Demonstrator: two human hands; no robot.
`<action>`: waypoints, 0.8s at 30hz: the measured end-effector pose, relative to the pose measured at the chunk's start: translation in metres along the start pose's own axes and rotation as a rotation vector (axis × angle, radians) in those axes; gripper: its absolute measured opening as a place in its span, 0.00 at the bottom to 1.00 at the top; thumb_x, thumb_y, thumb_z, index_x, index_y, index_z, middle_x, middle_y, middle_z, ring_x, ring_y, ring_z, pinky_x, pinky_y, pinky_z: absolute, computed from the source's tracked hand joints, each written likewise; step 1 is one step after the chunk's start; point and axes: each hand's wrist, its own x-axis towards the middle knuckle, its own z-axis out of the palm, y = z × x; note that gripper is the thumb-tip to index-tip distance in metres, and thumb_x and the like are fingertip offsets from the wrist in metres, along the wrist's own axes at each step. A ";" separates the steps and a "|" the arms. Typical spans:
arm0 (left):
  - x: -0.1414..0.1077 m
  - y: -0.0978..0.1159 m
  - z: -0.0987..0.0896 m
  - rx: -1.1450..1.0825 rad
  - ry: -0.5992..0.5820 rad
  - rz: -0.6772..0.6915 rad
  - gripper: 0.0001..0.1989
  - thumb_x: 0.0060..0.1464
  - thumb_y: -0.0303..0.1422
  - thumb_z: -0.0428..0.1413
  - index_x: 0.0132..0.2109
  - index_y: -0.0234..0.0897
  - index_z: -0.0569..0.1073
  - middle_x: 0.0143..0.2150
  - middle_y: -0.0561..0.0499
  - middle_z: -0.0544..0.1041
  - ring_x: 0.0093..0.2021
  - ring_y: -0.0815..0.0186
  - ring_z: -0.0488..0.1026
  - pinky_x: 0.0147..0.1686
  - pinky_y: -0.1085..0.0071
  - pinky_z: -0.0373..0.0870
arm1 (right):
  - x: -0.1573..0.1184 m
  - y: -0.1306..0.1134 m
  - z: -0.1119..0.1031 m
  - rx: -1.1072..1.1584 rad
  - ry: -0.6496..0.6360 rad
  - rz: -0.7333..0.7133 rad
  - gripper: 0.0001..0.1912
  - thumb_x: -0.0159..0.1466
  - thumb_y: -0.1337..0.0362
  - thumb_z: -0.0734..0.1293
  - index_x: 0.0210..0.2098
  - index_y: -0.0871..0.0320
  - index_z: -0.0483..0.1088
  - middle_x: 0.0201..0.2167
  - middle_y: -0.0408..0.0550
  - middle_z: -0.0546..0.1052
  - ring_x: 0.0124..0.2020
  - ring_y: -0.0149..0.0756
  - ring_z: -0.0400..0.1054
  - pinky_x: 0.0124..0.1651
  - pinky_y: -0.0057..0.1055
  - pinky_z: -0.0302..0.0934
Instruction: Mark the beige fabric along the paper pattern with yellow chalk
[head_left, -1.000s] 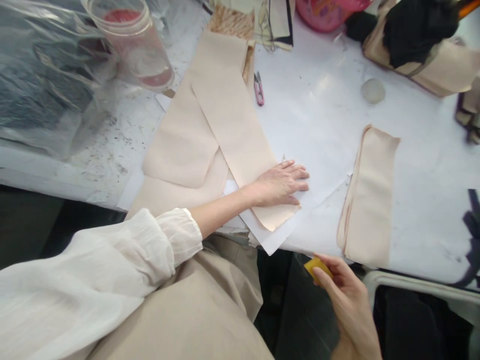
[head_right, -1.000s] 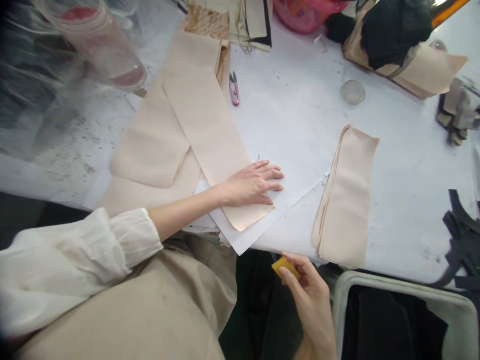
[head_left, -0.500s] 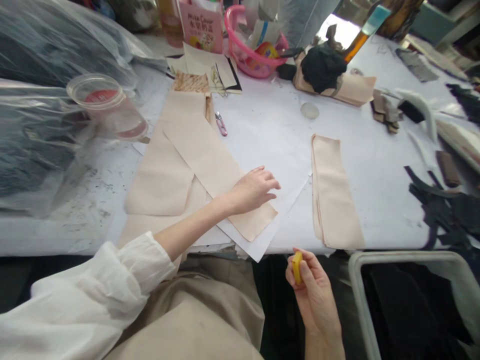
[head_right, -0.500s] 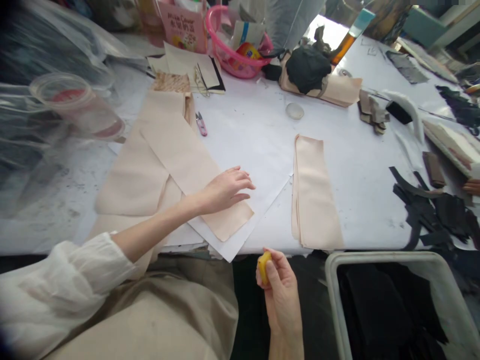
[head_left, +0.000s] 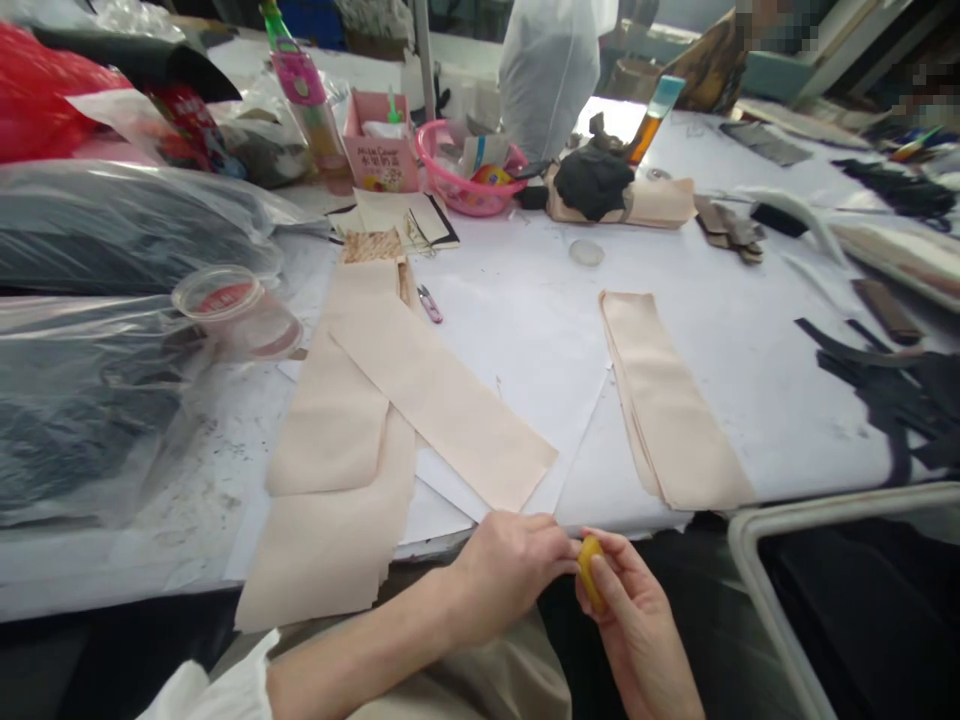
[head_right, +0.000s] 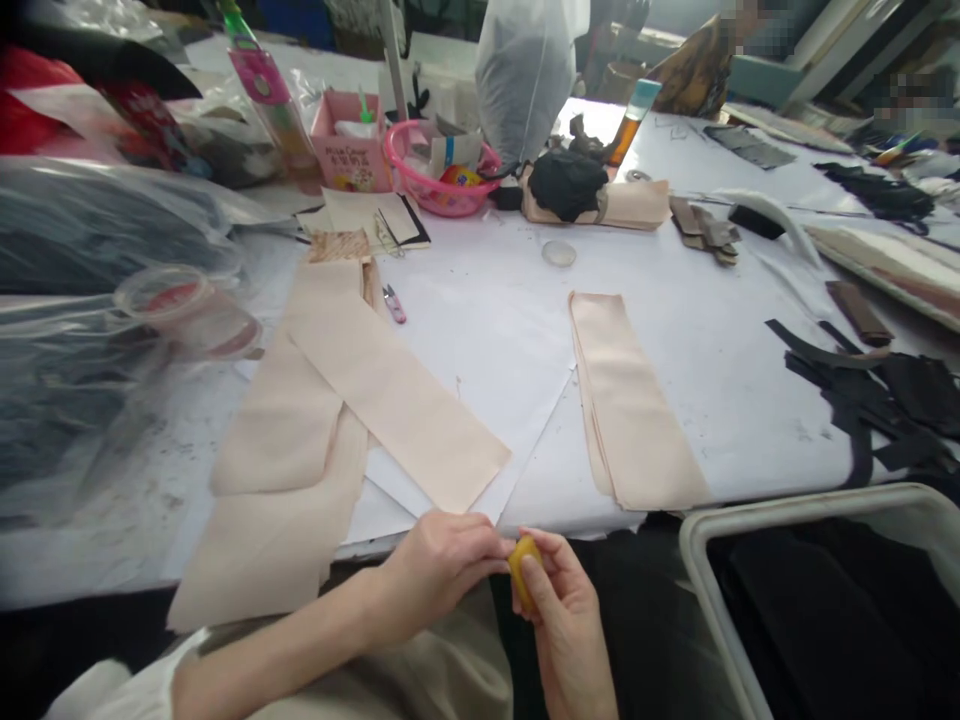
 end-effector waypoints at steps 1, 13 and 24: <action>-0.002 0.002 0.000 0.119 0.008 0.048 0.11 0.67 0.33 0.48 0.39 0.37 0.73 0.33 0.53 0.76 0.33 0.69 0.75 0.31 0.74 0.71 | -0.001 0.002 0.001 -0.004 0.003 0.001 0.18 0.60 0.52 0.76 0.44 0.55 0.75 0.32 0.46 0.73 0.26 0.30 0.60 0.27 0.25 0.59; -0.013 0.011 -0.009 0.557 -0.310 0.178 0.05 0.61 0.25 0.49 0.38 0.39 0.63 0.33 0.55 0.72 0.28 0.64 0.71 0.25 0.67 0.65 | -0.008 0.003 0.006 -0.259 0.059 -0.067 0.24 0.56 0.45 0.76 0.42 0.57 0.78 0.29 0.46 0.76 0.23 0.31 0.60 0.24 0.27 0.56; -0.015 0.009 -0.025 0.112 -0.388 -0.204 0.08 0.59 0.30 0.52 0.31 0.38 0.64 0.25 0.57 0.67 0.24 0.72 0.60 0.25 0.74 0.49 | 0.011 0.012 -0.013 -0.318 -0.236 -0.004 0.24 0.58 0.44 0.75 0.45 0.54 0.79 0.37 0.50 0.78 0.31 0.38 0.69 0.28 0.27 0.62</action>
